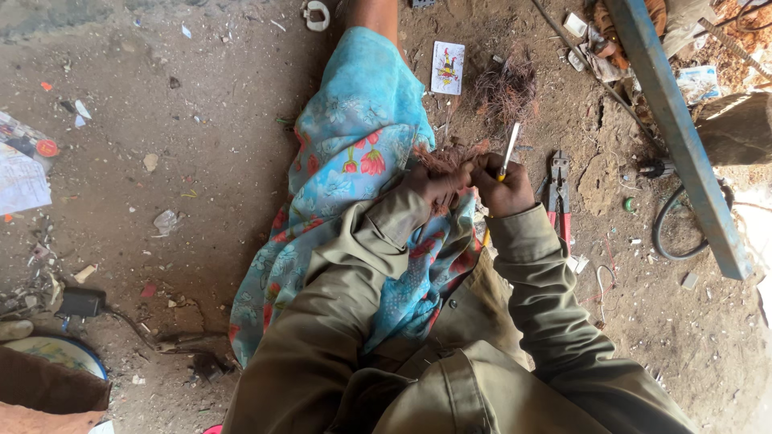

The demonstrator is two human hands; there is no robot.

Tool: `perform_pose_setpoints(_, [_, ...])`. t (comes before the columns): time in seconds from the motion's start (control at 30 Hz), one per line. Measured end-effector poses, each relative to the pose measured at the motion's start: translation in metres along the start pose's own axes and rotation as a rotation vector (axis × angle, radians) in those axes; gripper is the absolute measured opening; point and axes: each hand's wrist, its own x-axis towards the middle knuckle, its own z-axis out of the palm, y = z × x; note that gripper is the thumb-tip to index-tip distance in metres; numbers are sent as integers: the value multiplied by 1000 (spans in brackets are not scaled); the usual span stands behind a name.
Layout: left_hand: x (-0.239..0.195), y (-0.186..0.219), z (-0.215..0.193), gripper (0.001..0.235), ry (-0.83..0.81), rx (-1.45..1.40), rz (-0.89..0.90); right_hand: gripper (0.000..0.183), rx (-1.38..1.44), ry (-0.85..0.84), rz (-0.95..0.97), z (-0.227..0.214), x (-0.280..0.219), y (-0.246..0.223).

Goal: The person sits on the ground and uses pliers and a screwdriver to strip insulation from a bundle of copper wires. The person repeatedly cuts and scrapes the wire bundle to remove the outer coating.

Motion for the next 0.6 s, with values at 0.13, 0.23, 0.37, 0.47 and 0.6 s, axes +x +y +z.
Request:
perform_pose_setpoints(0.13, [4, -5, -3, 47, 224, -59, -231, 13, 134, -17, 89, -1, -1, 9])
perform_pose_setpoints(0.23, [3, -5, -8, 44, 48, 295, 280, 14, 173, 8, 90, -5, 1, 14])
perform_pose_setpoints(0.37, [-12, 0, -9, 37, 170, 641, 163, 13, 206, 20, 80, -9, 2, 21])
perform_pose_setpoints(0.47, [-31, 7, 1, 42, 238, 1260, 692, 11, 264, -22, 8, -3, 0, 22])
perform_pose_setpoints(0.6, [-27, 25, 22, 48, 332, 893, 154, 7, 152, -41, -99, 5, -4, 20])
